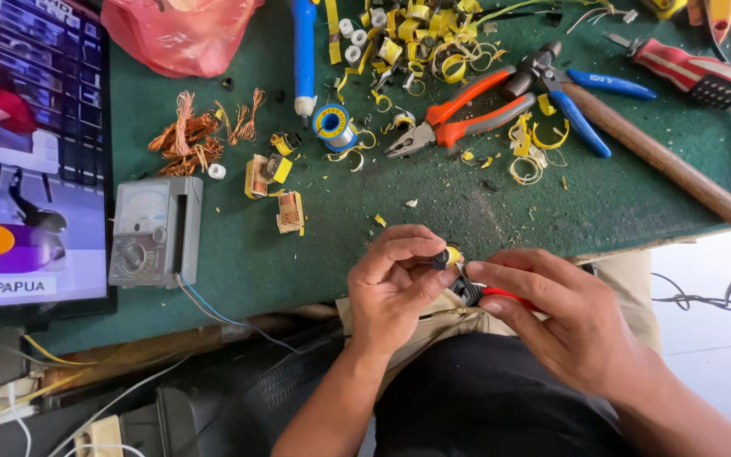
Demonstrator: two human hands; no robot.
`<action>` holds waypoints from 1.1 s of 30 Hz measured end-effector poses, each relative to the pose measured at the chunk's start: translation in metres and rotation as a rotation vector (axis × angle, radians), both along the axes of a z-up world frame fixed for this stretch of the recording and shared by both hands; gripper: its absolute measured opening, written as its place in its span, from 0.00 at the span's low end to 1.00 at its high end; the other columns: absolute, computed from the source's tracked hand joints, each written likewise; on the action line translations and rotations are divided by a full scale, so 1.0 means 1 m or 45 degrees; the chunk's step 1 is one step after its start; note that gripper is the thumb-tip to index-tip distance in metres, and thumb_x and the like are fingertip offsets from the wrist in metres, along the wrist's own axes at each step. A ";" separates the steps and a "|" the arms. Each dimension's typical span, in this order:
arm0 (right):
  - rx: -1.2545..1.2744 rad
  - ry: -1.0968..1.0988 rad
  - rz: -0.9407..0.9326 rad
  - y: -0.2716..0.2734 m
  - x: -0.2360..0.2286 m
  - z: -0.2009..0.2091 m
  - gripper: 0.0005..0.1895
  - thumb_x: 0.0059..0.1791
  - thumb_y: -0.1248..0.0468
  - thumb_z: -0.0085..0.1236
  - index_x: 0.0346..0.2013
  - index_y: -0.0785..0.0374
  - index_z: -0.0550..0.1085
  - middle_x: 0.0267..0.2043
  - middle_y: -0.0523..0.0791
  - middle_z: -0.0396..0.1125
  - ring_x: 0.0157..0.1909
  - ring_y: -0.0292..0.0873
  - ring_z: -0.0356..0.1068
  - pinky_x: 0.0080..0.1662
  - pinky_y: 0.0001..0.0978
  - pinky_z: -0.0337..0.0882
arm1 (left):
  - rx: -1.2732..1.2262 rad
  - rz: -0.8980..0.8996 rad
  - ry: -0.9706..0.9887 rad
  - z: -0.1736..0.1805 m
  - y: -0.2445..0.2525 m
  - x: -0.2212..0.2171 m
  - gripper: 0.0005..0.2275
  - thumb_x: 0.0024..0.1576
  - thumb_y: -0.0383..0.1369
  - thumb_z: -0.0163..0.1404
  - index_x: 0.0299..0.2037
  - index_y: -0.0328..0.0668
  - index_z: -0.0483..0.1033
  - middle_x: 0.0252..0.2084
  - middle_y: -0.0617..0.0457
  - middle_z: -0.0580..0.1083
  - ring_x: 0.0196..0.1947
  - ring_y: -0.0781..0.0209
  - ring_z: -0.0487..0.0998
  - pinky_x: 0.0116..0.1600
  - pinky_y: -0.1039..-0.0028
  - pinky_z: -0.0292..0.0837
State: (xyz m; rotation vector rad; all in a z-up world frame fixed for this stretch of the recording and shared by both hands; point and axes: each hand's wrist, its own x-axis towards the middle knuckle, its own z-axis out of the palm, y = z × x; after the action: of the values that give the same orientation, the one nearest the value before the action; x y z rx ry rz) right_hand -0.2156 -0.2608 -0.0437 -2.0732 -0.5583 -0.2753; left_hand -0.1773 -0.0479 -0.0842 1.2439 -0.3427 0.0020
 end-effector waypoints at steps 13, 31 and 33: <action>0.040 0.046 -0.036 0.003 -0.004 -0.007 0.17 0.56 0.61 0.55 0.60 0.56 0.77 0.52 0.49 0.76 0.47 0.44 0.80 0.49 0.31 0.77 | -0.097 0.146 -0.037 -0.005 -0.015 -0.006 0.09 0.60 0.18 0.59 0.48 0.35 0.76 0.52 0.44 0.73 0.46 0.59 0.80 0.54 0.73 0.83; 0.126 0.149 -0.037 0.005 -0.003 -0.005 0.17 0.55 0.61 0.57 0.59 0.56 0.78 0.51 0.47 0.77 0.44 0.41 0.81 0.47 0.28 0.78 | 0.084 0.203 -0.093 -0.011 -0.012 -0.007 0.10 0.60 0.20 0.60 0.49 0.38 0.77 0.53 0.44 0.75 0.44 0.64 0.79 0.45 0.81 0.80; 0.116 0.129 -0.085 0.009 -0.005 -0.007 0.16 0.55 0.61 0.57 0.58 0.56 0.79 0.52 0.46 0.78 0.47 0.42 0.81 0.49 0.28 0.78 | 0.090 0.199 -0.114 -0.011 -0.012 -0.007 0.10 0.61 0.20 0.60 0.49 0.37 0.77 0.53 0.44 0.75 0.43 0.65 0.79 0.45 0.82 0.79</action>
State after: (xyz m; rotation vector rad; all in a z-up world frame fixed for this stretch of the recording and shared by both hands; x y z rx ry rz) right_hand -0.2203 -0.2518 -0.0509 -2.0075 -0.4082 -0.2288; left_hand -0.1843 -0.0595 -0.0956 1.3408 -0.3248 0.1813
